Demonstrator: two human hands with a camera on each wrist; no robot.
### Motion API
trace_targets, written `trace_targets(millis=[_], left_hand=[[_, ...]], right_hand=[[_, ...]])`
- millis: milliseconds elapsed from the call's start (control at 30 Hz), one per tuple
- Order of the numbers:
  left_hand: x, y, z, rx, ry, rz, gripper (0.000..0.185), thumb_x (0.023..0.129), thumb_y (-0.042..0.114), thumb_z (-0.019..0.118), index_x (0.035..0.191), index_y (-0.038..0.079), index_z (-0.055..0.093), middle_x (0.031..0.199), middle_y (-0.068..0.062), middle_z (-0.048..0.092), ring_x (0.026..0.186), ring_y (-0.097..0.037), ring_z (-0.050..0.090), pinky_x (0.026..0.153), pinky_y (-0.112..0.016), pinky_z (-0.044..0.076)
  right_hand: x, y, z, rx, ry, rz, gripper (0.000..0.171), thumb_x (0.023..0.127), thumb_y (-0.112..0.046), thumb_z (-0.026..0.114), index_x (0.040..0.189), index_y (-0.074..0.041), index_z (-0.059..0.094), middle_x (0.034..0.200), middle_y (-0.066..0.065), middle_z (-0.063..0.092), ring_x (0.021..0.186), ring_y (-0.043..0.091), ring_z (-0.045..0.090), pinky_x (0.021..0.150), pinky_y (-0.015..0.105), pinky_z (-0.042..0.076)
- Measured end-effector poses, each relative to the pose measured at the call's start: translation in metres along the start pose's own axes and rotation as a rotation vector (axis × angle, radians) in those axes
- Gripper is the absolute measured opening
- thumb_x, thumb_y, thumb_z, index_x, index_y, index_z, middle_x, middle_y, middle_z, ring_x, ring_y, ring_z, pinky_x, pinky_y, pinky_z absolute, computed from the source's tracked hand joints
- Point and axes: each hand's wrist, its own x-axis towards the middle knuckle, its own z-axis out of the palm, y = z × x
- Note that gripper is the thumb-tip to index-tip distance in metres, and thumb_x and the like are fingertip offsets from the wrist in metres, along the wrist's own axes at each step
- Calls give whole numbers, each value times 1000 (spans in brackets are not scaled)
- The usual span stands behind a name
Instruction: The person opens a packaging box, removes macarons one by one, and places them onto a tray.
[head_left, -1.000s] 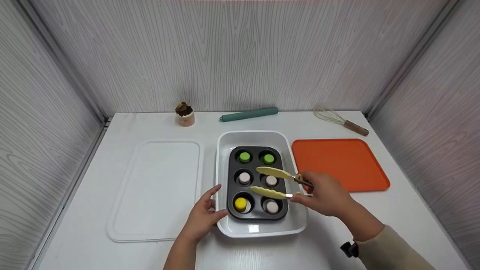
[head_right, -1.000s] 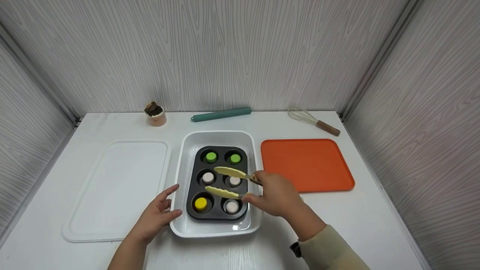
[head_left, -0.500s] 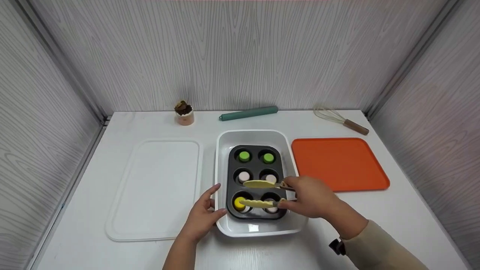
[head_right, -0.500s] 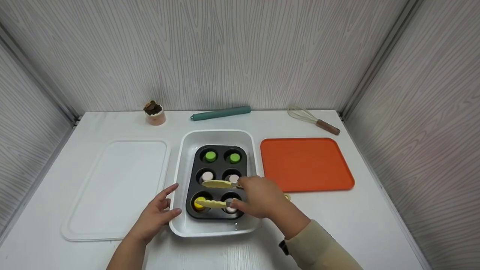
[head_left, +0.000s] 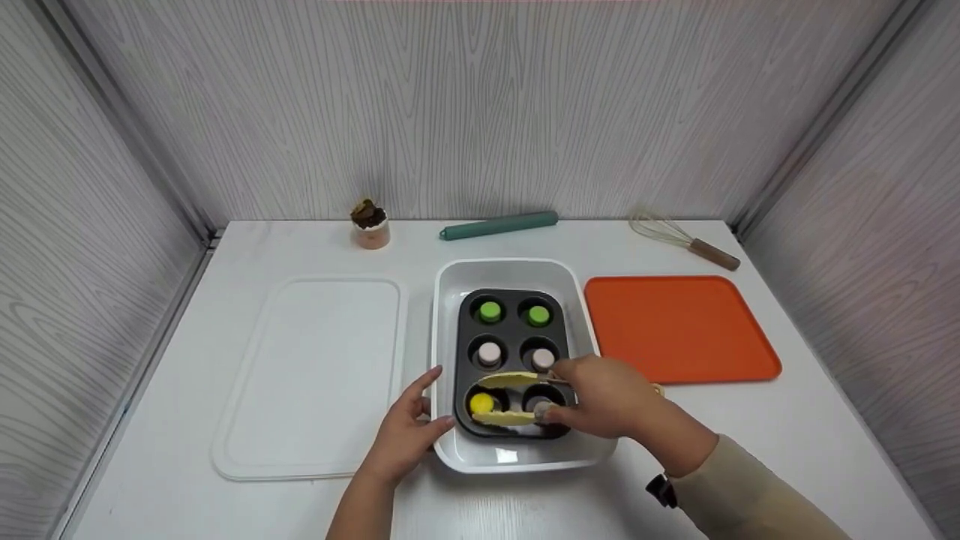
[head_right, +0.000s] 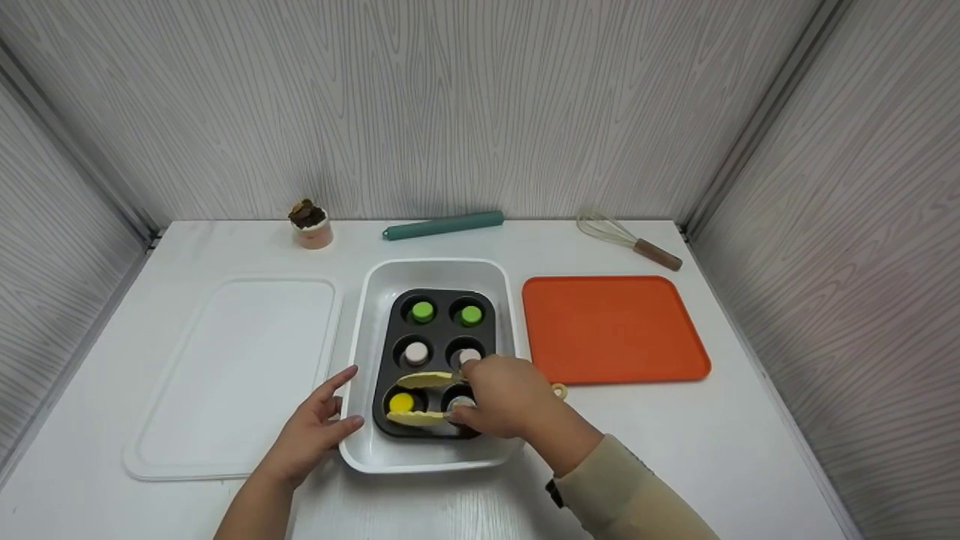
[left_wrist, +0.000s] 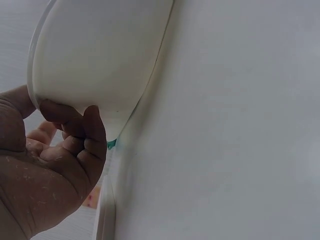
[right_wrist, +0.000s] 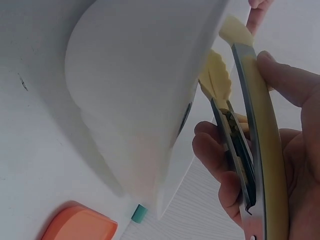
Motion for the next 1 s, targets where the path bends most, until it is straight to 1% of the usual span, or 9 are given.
trace_targets(millis=[100,200,333,500,667,833,1000], left_hand=[[0,0,0,6,-1,1,81,94,3,74,165,8,35,107,-17,66,81,-28,75,67,-40,63],[0,0,0,-2,-7,3,81,95,3,74,165,8,34,108,-18,65,82,-30,76,67,-39,62],[0,-1,1,-16,-14,5,81,95,2,73,166,7,33,110,-19,65,84,-33,76,66,-38,62],[-1,1,1,-26,-18,-4,80,96,1,72,166,7,33,109,-20,65,86,-36,77,66,-39,62],[0,1,1,-27,-13,-9,81,96,1,72,166,7,33,107,-20,65,85,-35,76,66,-41,63],[0,1,2,-16,-13,-5,80,95,2,73,165,8,34,104,-19,65,83,-33,76,64,-37,62],[1,0,1,-23,-20,2,80,95,1,73,165,9,35,104,-18,65,83,-33,76,62,-34,61]], right_hand=[[2,-3,1,-26,-7,12,56,89,-46,83,125,-5,71,97,4,73,83,22,68,72,46,56],[3,-5,1,-53,-2,14,54,88,-46,84,122,-6,72,90,1,70,78,20,65,69,45,56],[5,-9,0,-92,-10,13,45,89,-43,83,113,-7,72,87,-1,68,78,21,65,68,47,56],[9,-20,-6,-104,-66,41,36,91,-42,81,100,-10,68,79,-2,60,70,19,59,63,46,51],[12,-31,-8,-159,-105,57,33,93,-41,78,91,-12,64,73,-1,55,64,20,56,57,45,50],[16,-40,-8,-224,-117,85,31,94,-42,76,91,-12,67,73,0,58,62,23,58,54,45,51],[21,-46,-6,-240,-134,112,32,94,-42,77,93,-10,70,75,2,61,63,23,58,52,44,51]])
